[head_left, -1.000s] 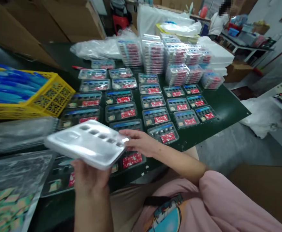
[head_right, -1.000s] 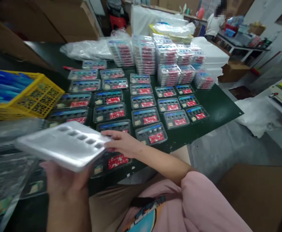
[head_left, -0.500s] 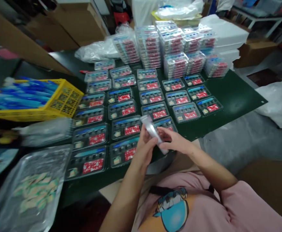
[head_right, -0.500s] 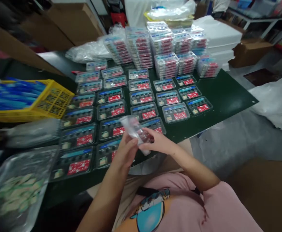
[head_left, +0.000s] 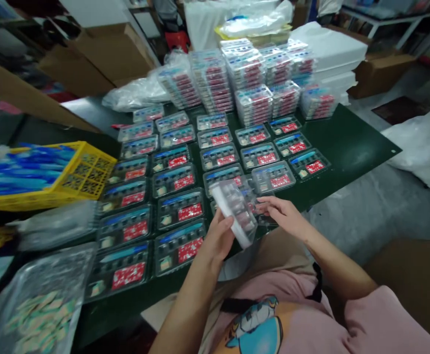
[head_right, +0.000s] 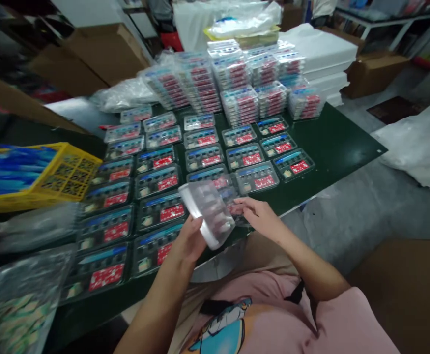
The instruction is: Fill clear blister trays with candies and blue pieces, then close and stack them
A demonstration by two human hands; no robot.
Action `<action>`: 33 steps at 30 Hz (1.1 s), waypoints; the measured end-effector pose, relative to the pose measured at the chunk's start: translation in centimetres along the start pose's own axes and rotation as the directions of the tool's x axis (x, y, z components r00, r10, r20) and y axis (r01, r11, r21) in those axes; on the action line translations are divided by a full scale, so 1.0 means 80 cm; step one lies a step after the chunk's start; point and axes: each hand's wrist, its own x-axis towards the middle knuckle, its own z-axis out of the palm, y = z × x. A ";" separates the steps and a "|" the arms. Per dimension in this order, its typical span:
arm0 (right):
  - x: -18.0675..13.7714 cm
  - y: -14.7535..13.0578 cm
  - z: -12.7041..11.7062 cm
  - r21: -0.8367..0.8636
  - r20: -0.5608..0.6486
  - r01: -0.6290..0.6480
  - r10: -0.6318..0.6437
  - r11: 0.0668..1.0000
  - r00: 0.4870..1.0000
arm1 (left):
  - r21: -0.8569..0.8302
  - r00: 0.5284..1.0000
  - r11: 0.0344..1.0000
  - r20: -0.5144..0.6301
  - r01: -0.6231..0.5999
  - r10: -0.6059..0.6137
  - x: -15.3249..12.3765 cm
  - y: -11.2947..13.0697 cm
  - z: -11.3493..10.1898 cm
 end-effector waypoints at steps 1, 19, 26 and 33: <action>-0.002 -0.001 -0.017 -0.109 -0.083 0.028 -0.037 0.994 0.996 | -0.006 1.000 1.000 -0.002 0.014 -0.014 0.001 0.001 0.004; 0.056 0.062 -0.314 -0.998 0.056 0.062 -0.207 0.021 0.977 | 0.074 0.989 0.988 -0.071 0.136 -0.131 0.038 -0.016 0.033; 0.050 0.057 -0.323 -0.973 0.223 0.230 -0.146 0.026 0.964 | 0.039 0.984 0.986 -0.077 0.164 -0.160 0.046 -0.021 0.037; 0.044 0.068 -0.317 -0.985 0.167 0.171 -0.102 0.034 0.981 | 0.019 0.986 0.986 -0.042 0.164 -0.163 0.048 -0.024 0.042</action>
